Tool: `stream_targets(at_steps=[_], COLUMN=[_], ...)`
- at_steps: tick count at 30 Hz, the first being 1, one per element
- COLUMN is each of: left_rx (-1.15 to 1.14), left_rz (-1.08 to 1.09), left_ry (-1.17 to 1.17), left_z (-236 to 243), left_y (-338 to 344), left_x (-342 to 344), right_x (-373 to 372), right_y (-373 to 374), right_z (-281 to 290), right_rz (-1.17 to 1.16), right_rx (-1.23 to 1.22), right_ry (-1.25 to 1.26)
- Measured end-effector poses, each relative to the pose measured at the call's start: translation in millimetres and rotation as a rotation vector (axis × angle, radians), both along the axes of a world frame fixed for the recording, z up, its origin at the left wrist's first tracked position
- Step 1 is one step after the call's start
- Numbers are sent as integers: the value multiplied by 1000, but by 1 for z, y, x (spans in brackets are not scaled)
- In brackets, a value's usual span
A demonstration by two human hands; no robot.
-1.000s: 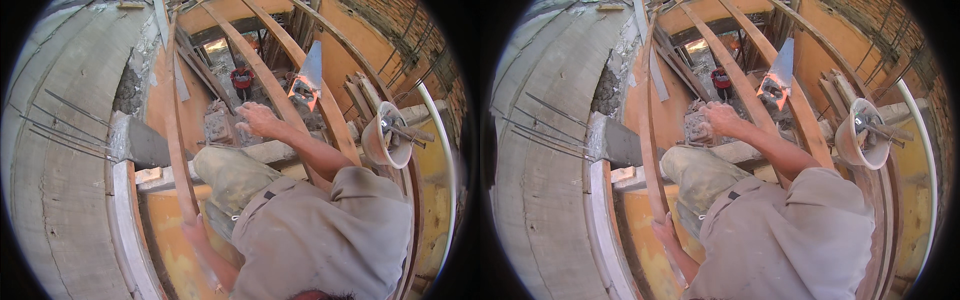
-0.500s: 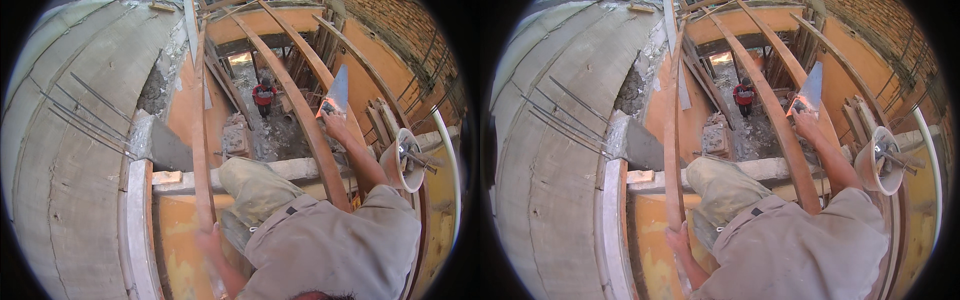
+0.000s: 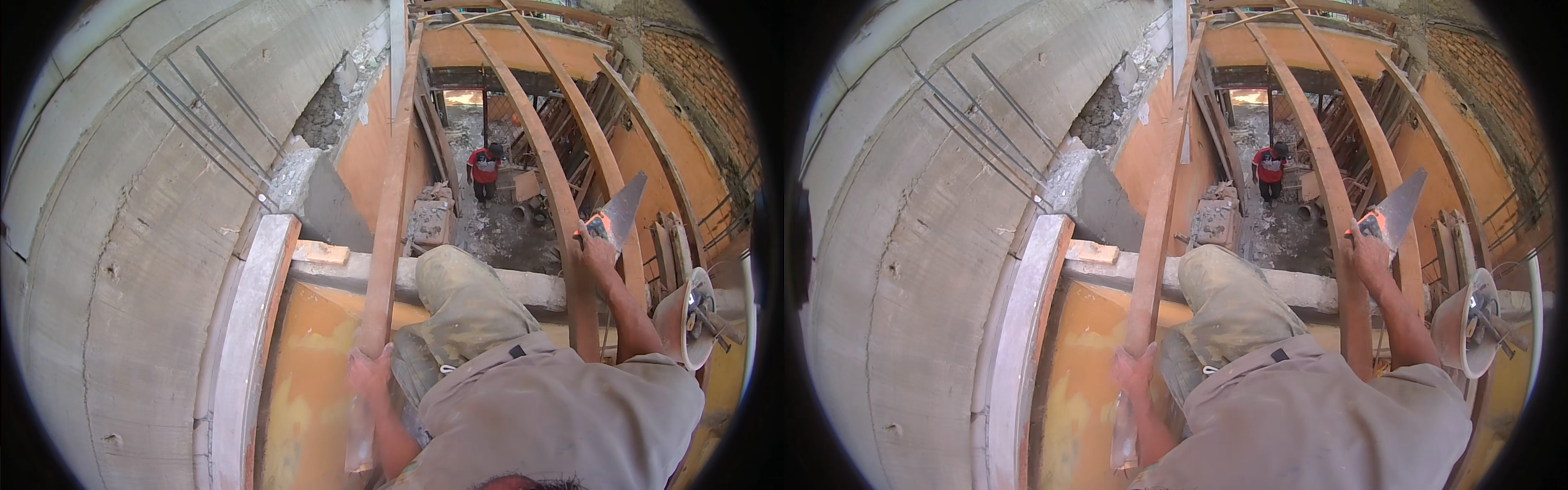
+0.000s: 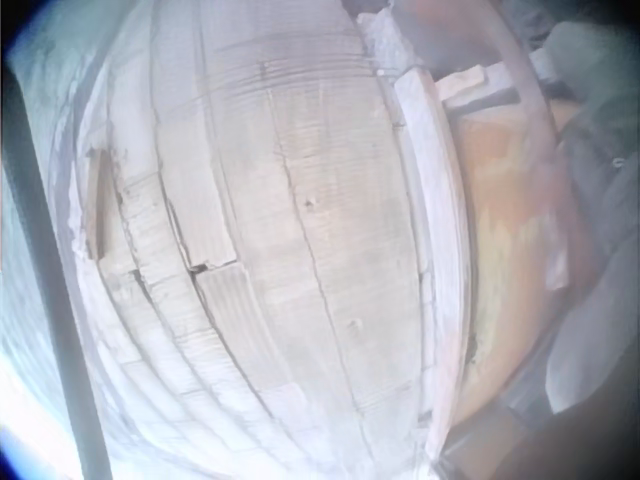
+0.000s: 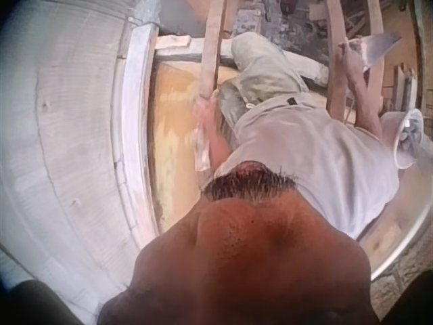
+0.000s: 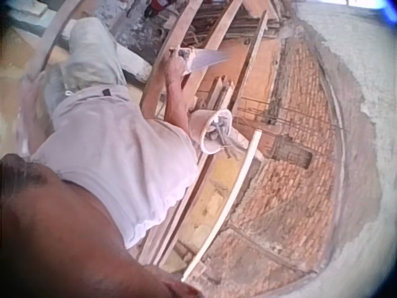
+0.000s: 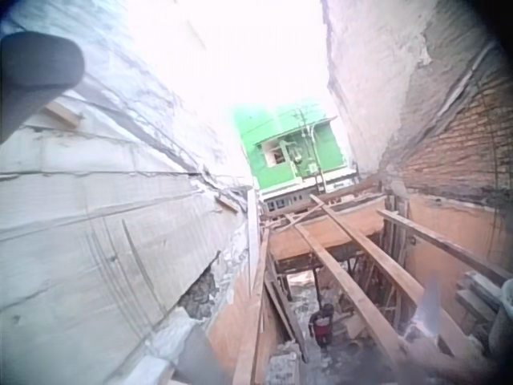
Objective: The person positions and secures wooden planks against a concrete wall using both hands. They adjust the planks to fit the curved surface and ensure stability while working on scaffolding.
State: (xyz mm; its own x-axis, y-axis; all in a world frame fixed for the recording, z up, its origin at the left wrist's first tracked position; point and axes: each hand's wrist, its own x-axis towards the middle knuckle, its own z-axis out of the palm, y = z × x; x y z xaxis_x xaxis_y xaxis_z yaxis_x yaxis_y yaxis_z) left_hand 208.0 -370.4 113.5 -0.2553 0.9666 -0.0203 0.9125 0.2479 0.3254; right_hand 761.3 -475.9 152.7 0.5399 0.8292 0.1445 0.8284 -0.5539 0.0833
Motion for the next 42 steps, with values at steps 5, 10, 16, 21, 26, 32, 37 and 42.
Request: stream_targets(at_steps=[5, 10, 16, 21, 26, 32, 37, 42], left_rx=[-12, -37, -18, -42, -30, -35, -70, -154], left_rz=[22, 36, 61, 86, 139, 108, 90, -65], left_ry=[-21, -28, -50, -55, -86, -48, -11, -61], left_z=[8, 20, 11, 12, 14, 8, 14, 35], left_y=[-3, -4, -2, -2, -3, -2, -3, 35], left_x=[-4, 3, 2, 5, 10, 6, 10, 20], right_x=[-23, -28, -66, -111, -136, -144, -134, -124], right_y=[6, 10, 31, 47, 54, 78, 92, 100], right_z=[-13, 1, 36, 0, -41, -80, -78, -78], right_rz=[-27, -41, 135, 356, 334, 287, 226, 191], right_rx=[-75, -76, 160, 136, 91, -58, -2, 15], right_ry=[179, 180, 128, 270, 392, 455, 530, 569])
